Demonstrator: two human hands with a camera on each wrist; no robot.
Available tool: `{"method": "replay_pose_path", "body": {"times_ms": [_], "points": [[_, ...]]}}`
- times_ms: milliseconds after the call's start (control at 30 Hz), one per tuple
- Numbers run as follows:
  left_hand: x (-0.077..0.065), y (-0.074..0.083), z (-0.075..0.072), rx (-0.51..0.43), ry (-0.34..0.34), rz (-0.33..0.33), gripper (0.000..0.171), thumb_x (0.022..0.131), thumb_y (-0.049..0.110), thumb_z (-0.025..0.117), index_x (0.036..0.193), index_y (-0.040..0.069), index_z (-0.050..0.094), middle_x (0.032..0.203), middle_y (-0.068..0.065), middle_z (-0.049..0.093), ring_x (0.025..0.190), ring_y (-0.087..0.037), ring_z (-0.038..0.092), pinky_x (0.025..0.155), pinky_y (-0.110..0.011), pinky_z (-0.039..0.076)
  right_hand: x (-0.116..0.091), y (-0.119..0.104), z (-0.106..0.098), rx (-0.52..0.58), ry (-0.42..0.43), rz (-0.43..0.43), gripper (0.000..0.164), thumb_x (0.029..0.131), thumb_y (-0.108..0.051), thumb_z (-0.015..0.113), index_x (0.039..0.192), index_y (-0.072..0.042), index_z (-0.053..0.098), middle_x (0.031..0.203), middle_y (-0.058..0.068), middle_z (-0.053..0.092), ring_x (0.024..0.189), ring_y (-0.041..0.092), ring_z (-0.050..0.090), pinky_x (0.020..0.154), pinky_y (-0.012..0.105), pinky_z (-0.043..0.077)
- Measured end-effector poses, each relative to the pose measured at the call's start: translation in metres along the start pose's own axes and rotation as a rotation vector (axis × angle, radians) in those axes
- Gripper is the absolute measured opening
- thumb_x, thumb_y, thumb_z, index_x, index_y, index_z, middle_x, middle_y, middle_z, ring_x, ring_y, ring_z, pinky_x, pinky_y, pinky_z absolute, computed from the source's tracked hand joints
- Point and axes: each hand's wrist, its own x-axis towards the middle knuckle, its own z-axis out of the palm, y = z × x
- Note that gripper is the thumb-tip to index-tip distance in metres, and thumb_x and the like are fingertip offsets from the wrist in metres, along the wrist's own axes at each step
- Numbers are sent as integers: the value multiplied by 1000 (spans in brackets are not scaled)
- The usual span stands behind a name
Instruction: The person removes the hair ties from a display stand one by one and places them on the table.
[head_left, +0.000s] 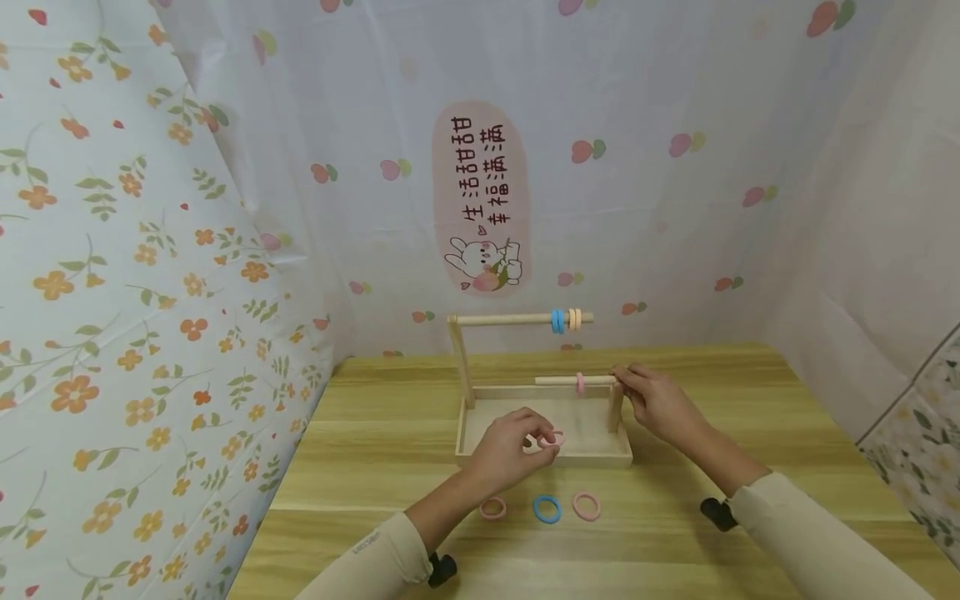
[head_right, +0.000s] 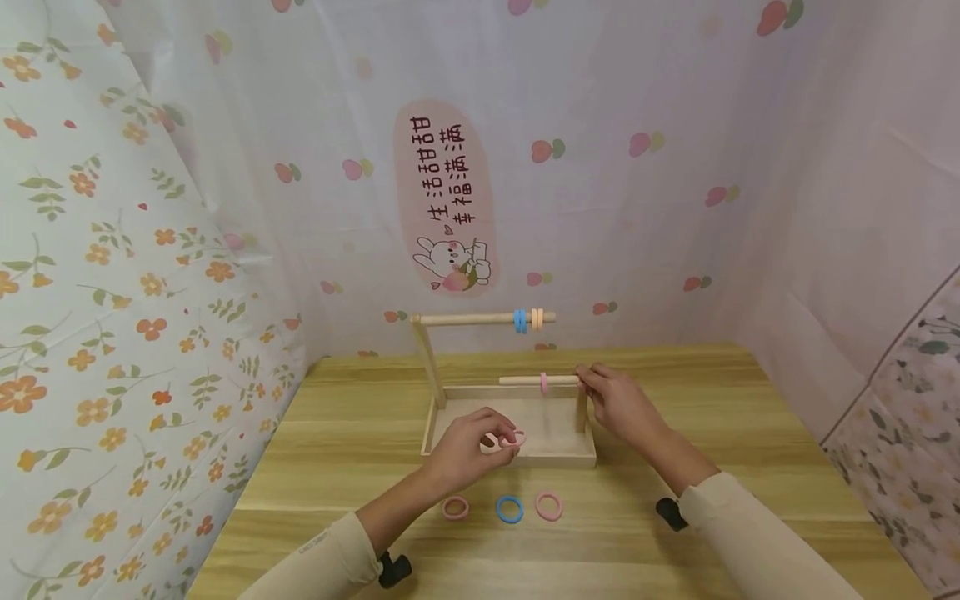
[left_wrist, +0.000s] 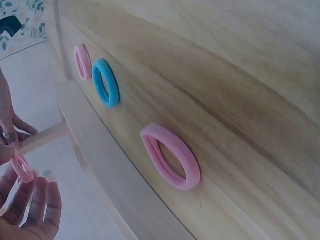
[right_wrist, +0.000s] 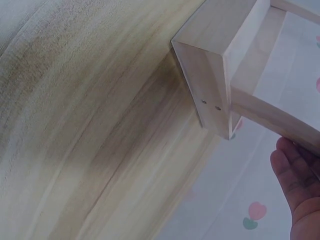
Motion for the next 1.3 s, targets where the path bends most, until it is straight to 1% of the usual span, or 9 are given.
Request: {"method": "replay_pose_path", "body": {"times_ms": [267,433,500,700,767,867,967,1167,1300], "points": [[-4,8,3,10,-20,19,10,102,24,83,97,19,76,114,5,77,97,-7,70,85,-21,65,-1,-1,4,16,25,-36,33,93,12,79,125,10,78,99,15,77,68,9,59,56,24,50],[-2,9,5,1,-24,35,13,102,24,83,98,18,72,110,3,75,97,-12,73,85,-25,66,-3,0,3,13,17,-5,34,93,13,78,127,11,76,99,15,75,68,7,54,56,24,47],[-2,9,5,6,-15,44,14,101,24,83,98,16,71,108,2,76,96,-12,73,84,-26,67,-3,-1,3,13,16,-1,33,94,12,78,127,11,77,99,14,75,68,7,52,57,24,46],[-3,8,7,-4,1,50,18,99,20,85,107,13,72,109,-1,77,98,-12,74,84,-29,68,-2,1,1,1,14,-3,32,94,10,79,127,9,78,98,11,75,69,7,53,57,25,46],[-3,8,8,-8,-8,37,20,98,20,86,110,14,71,112,-1,78,99,-12,75,85,-28,67,-2,2,1,-1,8,4,32,95,10,79,127,9,77,99,11,75,69,7,53,57,25,47],[-4,8,8,-8,-18,17,21,98,22,86,111,16,70,115,1,78,101,-11,76,84,-21,63,-2,2,1,-1,12,3,32,95,11,78,127,9,77,99,11,75,70,7,54,57,26,48],[-5,8,10,-17,-29,5,21,99,25,85,113,18,71,116,3,78,102,-10,76,83,-16,59,-2,2,1,-7,14,1,32,95,11,78,127,8,78,98,11,74,69,7,53,57,26,47],[-6,8,13,-32,-52,13,22,101,28,84,115,18,71,120,3,77,104,-6,75,84,-15,61,-2,1,3,-10,26,-21,33,93,12,79,126,9,78,96,12,74,68,9,55,57,26,50],[-5,10,14,-43,-66,2,22,102,30,84,115,18,71,119,3,76,104,-5,74,85,-14,60,-1,1,2,2,39,-34,34,92,13,80,126,9,78,97,12,74,67,7,54,56,25,50]]}}
